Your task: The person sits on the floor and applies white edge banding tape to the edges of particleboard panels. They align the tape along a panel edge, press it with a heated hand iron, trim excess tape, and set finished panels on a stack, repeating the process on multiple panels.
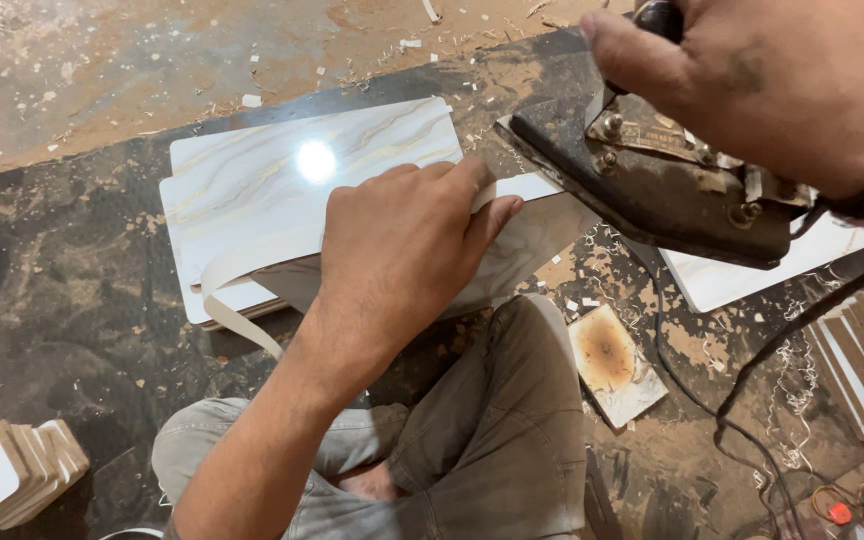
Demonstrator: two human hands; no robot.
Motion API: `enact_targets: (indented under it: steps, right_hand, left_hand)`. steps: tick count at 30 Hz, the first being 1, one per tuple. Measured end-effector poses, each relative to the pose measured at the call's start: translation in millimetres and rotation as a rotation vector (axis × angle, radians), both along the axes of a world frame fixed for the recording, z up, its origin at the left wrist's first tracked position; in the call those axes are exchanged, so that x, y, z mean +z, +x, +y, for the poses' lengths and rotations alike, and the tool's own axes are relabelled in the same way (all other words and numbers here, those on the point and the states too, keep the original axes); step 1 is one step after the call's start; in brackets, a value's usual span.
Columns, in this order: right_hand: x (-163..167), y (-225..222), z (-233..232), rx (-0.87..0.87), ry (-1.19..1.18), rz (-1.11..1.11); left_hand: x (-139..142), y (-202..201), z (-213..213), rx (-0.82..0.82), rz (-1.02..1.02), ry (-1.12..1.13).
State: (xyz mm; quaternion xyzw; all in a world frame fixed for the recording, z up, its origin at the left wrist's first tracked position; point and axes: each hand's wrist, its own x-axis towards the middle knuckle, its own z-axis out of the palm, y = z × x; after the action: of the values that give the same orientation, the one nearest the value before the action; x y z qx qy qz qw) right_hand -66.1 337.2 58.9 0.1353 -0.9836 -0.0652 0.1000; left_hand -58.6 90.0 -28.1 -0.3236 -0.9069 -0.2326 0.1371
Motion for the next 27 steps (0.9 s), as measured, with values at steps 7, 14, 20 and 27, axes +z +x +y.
enact_targets:
  steps: [7, 14, 20, 27]
  right_hand:
    - [-22.5, -8.8, 75.0, -0.242, -0.453, -0.179]
    - [-93.7, 23.6, 137.5, -0.249, -1.410, -0.246]
    - [-114.7, 15.7, 131.4, -0.196, -1.614, -0.357]
    - [-34.9, 9.7, 105.7, -0.176, -0.560, -0.071]
  left_hand:
    - [-1.4, 1.1, -0.3, -0.007, 0.028, 0.029]
    - [5.7, -2.5, 5.1, 0.057, -0.395, -0.265]
    - [2.8, -1.1, 3.6, 0.019, -0.022, -0.057]
    - [-9.6, -6.8, 7.7, 0.021, -0.135, -0.093]
